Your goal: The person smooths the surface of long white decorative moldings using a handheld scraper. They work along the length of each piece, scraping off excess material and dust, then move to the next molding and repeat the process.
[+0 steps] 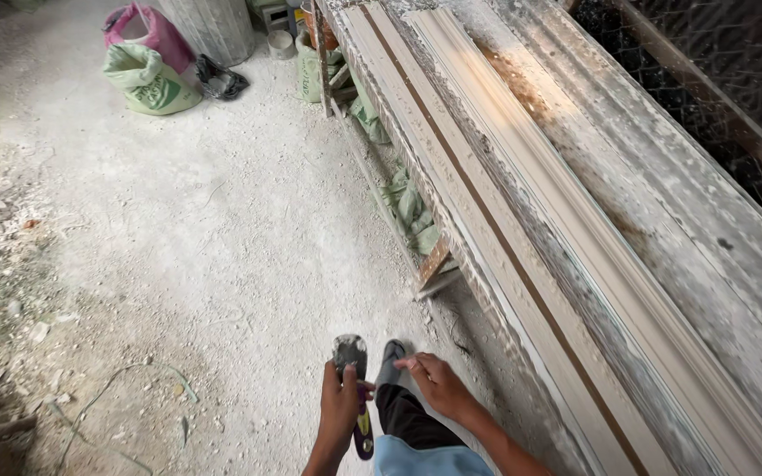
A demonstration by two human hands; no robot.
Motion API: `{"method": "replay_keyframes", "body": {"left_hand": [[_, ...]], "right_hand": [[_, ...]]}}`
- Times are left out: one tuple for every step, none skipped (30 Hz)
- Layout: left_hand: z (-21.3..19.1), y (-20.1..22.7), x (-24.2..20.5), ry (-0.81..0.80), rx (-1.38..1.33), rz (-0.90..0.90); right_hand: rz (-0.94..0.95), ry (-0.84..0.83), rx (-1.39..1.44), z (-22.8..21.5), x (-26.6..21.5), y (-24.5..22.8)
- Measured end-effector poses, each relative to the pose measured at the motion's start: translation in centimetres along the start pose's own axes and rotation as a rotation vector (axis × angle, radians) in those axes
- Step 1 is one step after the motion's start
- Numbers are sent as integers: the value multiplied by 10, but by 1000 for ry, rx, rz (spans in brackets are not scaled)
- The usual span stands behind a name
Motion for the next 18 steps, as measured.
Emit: {"method": "replay_keyframes", "body": {"left_hand": [[5, 15, 22, -36, -69, 25], [11, 30, 47, -62, -144, 50], [18, 46, 69, -84, -220, 72], [23, 60, 89, -106, -295, 93], [30, 80, 118, -101, -336, 104], [36, 99, 148, -96, -377, 114], [41, 107, 164, -86, -416, 100], [45, 117, 183, -78, -355, 76], [47, 132, 210, -78, -289, 59], [47, 147, 236, -79, -224, 42], [45, 159, 253, -131, -163, 109], [39, 172, 269, -184, -103, 177], [34, 192, 295, -240, -43, 263], [30, 205, 316, -229, -10, 195], [22, 218, 336, -220, 30, 135], [14, 230, 358, -210, 71, 75], [6, 245, 385, -197, 112, 86], [-2, 258, 411, -184, 153, 98]], "right_hand": [[-121, -18, 53, -6, 21, -2], [-189, -43, 77, -12, 43, -5], [-254, -71, 105, -19, 64, -12], [-318, -99, 133, -27, 85, -22], [-165, -166, 258, -38, 114, -31], [-9, -228, 378, -47, 141, -41], [175, -291, 509, -50, 155, -48], [191, -308, 525, -59, 176, -55], [200, -317, 540, -70, 202, -63], [208, -326, 556, -82, 226, -69], [193, -292, 551, -93, 242, -71], [178, -258, 545, -105, 260, -72], [147, -220, 530, -121, 286, -73], [167, -170, 488, -136, 303, -72], [178, -115, 447, -149, 320, -71], [190, -61, 407, -162, 337, -69], [210, -15, 380, -173, 358, -67], [231, 31, 353, -184, 379, -66]]}}
Point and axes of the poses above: each hand's wrist, its own x-axis towards the middle knuckle, its own z-axis out of the palm, y = z × x, the point moved 2 cm from there along x, towards the middle knuckle, and after that the axes turned 6 degrees about -y, right-handed, at the moved point
